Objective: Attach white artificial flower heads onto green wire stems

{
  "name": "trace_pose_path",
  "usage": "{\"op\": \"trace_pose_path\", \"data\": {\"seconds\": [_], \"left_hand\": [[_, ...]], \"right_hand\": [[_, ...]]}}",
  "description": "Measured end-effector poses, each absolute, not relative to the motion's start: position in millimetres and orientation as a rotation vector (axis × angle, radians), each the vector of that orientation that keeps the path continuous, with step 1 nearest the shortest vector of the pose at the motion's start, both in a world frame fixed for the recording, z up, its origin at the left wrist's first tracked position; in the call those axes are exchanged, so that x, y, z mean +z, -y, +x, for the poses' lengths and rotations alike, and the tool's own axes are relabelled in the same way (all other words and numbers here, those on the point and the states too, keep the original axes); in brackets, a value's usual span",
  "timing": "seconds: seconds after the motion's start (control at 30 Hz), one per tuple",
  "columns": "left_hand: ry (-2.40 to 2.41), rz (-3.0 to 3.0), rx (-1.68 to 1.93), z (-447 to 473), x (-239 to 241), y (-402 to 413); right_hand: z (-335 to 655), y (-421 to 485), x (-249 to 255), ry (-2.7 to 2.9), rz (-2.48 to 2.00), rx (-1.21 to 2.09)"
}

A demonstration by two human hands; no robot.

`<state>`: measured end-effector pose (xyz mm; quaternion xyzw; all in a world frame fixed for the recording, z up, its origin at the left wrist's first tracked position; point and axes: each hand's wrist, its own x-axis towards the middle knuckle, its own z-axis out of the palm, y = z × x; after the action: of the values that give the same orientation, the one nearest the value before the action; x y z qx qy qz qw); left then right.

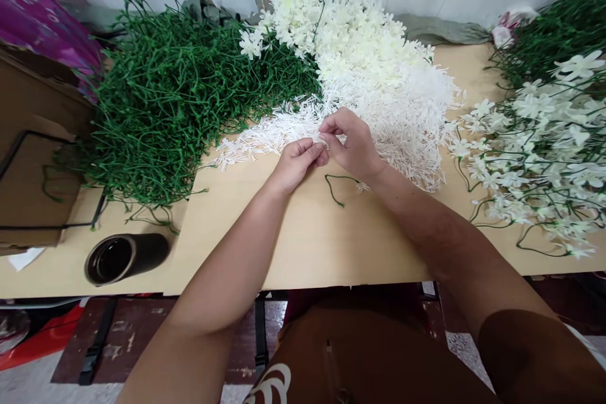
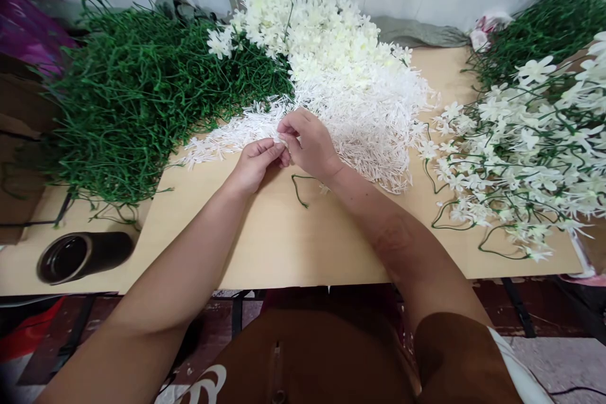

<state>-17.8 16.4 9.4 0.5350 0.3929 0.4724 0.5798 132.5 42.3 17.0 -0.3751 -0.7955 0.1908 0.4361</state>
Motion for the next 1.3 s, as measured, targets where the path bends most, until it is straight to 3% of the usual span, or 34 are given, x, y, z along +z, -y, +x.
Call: {"op": "trace_pose_path", "data": {"seconds": [0.17, 0.77, 1.0, 1.3], "left_hand": [[-0.940, 1.252, 1.161, -20.0, 8.4, -17.3], [-0.910, 1.389, 1.175, -21.8, 1.4, -20.3], [-0.919, 1.483, 1.149, -24.3, 3.2, -18.3], [-0.772, 1.995, 0.670, -35.2, 15.3, -9.5]], "right_hand": [[132.5, -45.5, 12.5, 1.951, -0.916, 0.581], [133.0, -55.8, 8.1, 1.508, -0.736, 1.453], [137.1, -56.5, 13.7, 1.399, -0.813, 1.466], [174.0, -29.9, 17.9, 0.929, -0.782, 1.716]]}}
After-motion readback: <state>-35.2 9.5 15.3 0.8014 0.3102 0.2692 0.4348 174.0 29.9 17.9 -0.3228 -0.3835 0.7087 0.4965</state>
